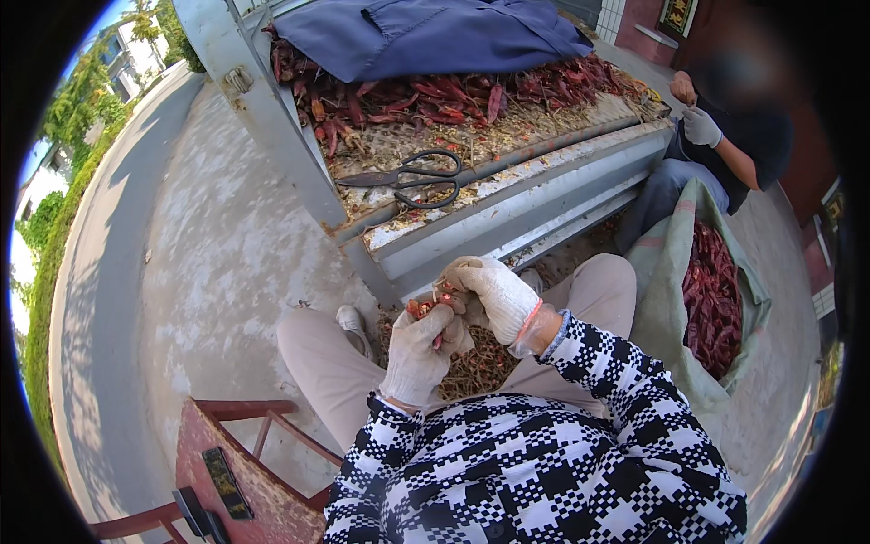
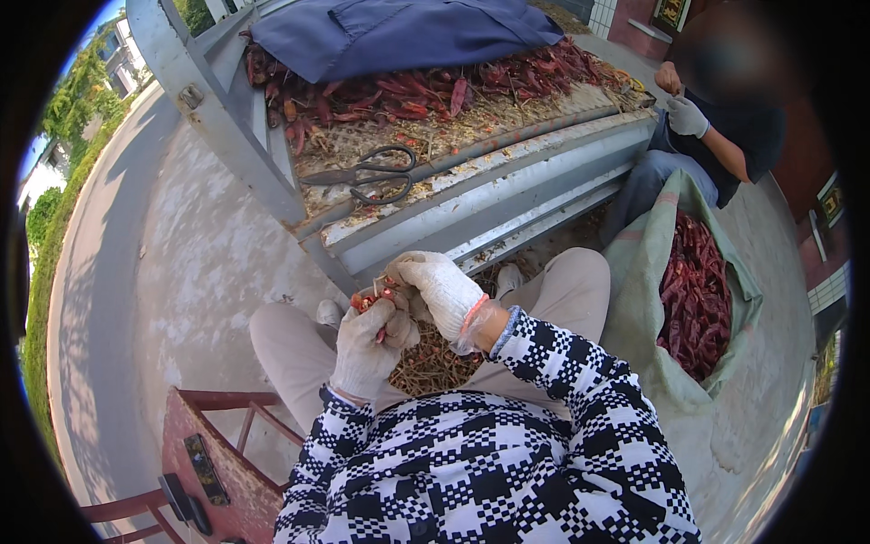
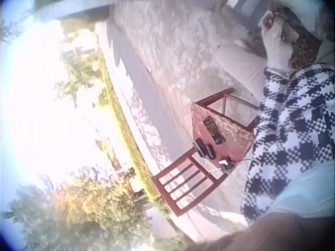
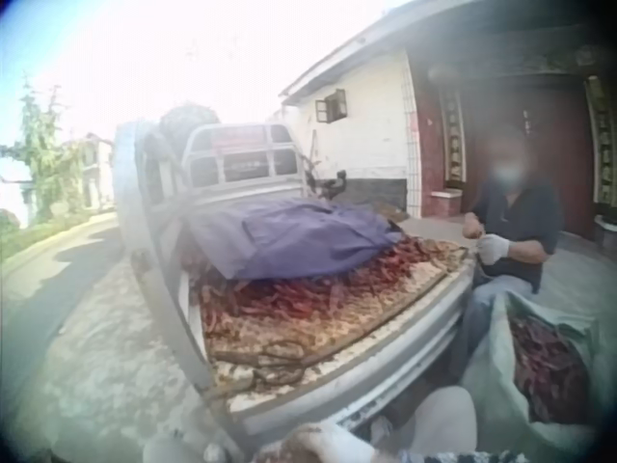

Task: The person sits on the ground next to a truck bed filled with dried red peppers. They pick up individual peppers, use scissors to trim the stems, and place the processed peppers into a sack. Another person is visible in the background performing a similar task.

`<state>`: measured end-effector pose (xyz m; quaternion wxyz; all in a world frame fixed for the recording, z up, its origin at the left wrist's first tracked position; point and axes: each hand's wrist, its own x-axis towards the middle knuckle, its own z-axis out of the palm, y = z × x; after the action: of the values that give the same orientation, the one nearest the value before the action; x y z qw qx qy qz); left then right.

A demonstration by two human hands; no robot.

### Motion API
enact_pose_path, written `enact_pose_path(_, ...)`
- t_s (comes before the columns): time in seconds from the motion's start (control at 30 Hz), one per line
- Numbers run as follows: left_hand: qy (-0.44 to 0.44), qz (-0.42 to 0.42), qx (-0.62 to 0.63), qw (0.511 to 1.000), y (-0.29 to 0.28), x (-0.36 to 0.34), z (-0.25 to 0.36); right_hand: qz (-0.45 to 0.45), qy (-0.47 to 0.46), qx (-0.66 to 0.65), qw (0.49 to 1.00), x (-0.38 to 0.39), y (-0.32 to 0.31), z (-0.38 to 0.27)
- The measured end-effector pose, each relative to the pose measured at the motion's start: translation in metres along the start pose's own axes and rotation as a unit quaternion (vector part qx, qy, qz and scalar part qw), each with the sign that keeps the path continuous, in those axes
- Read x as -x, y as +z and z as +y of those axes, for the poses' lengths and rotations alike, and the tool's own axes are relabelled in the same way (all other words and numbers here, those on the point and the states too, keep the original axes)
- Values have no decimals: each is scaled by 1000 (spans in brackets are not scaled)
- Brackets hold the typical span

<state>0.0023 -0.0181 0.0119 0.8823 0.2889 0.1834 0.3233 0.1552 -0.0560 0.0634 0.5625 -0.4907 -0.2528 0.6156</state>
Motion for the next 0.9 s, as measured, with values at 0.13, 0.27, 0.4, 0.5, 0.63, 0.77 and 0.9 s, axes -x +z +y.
enact_pose_path(0.13, 24, 41, 12, 999, 4, -4, 2, 1, -15, -38, 999, -4, -27, 1)
enact_pose_path(0.27, 21, 57, -15, 998, 16, -4, 5, 72, -163, 464, 868, 9, -61, -1)
enact_pose_path(0.4, -6, 8, 19, 1000, 13, -11, 2, 109, -156, 496, 847, 31, -66, -6)
enact_pose_path(0.5, -24, -19, 23, 999, 21, -19, -3, 144, -192, 382, 892, 43, -46, -15)
enact_pose_path(0.63, -16, -18, -58, 998, 31, -30, -12, 163, -259, 505, 807, 41, -30, -12)
enact_pose_path(0.77, 131, -37, -486, 863, 27, -41, -27, 129, -206, 516, 822, 45, -31, -22)
enact_pose_path(0.9, 9, -52, -535, 843, 53, -48, -33, 141, -255, 477, 829, 48, -56, -17)
